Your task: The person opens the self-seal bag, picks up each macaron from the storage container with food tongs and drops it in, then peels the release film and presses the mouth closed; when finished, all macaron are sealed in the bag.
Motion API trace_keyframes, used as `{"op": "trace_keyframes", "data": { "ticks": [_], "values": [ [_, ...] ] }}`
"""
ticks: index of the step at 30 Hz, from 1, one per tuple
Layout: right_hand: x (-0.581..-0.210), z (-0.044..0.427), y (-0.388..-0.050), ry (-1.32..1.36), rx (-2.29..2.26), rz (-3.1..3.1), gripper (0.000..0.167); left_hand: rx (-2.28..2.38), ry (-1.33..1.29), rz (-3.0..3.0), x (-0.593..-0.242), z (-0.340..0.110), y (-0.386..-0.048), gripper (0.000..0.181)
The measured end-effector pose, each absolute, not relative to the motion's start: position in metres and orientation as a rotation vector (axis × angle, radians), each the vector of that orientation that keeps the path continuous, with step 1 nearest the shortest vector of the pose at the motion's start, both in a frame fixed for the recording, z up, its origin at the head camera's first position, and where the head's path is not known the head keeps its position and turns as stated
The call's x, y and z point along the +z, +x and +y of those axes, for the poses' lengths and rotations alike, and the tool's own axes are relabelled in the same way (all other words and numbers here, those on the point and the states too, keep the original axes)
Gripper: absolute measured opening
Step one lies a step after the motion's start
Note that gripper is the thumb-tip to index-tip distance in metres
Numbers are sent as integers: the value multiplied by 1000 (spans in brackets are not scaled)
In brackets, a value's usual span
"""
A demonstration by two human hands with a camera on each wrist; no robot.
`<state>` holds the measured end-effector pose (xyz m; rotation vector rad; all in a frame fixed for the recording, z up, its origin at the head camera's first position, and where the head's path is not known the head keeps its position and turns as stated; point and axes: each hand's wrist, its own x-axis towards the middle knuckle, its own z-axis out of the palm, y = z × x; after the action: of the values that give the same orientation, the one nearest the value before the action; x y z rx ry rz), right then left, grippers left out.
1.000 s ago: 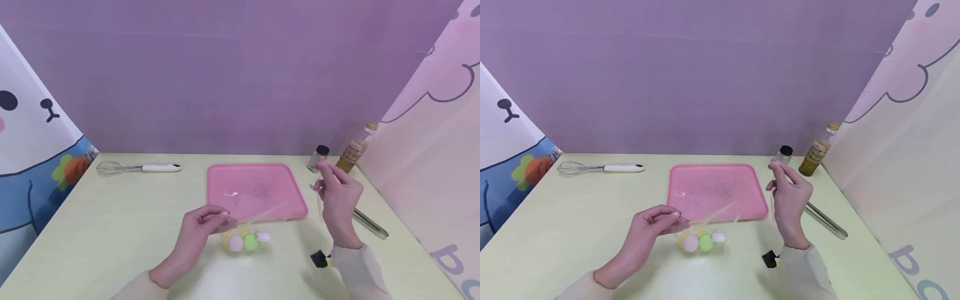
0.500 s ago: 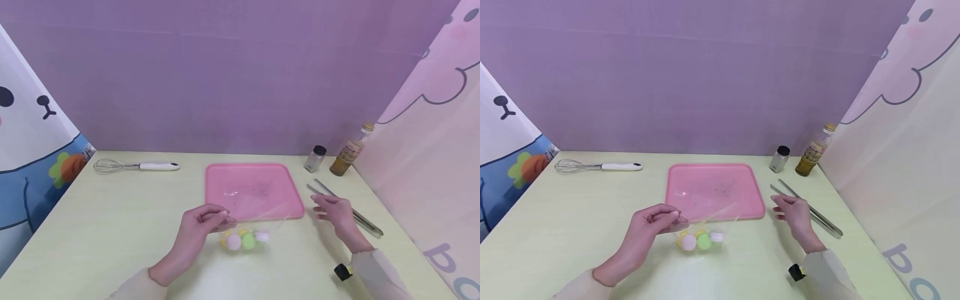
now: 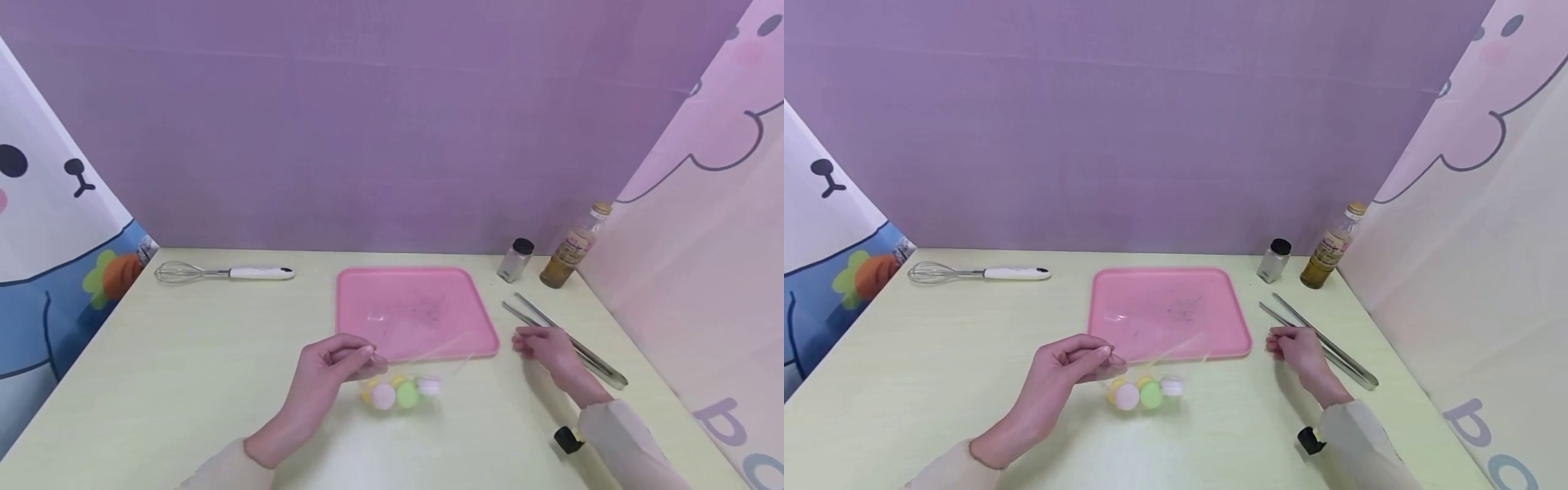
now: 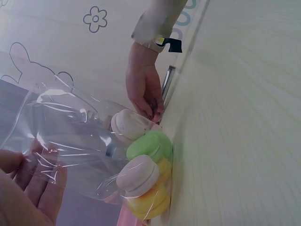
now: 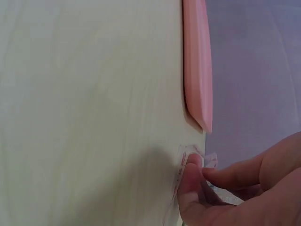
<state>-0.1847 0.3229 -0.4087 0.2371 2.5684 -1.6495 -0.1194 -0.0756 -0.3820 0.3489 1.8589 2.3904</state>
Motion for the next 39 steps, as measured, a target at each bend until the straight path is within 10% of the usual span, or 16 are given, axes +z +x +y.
{"op": "trace_keyframes", "data": {
  "ticks": [28, 39],
  "values": [
    [-392, 308, -185, 128, -1020, 3206, 28, 2344, 373, 1905, -383, -76, -119, 22],
    [-361, 252, -149, -894, -1709, 2520, 38, 2433, 373, 1966, -383, -76, -119, 19]
  ]
}}
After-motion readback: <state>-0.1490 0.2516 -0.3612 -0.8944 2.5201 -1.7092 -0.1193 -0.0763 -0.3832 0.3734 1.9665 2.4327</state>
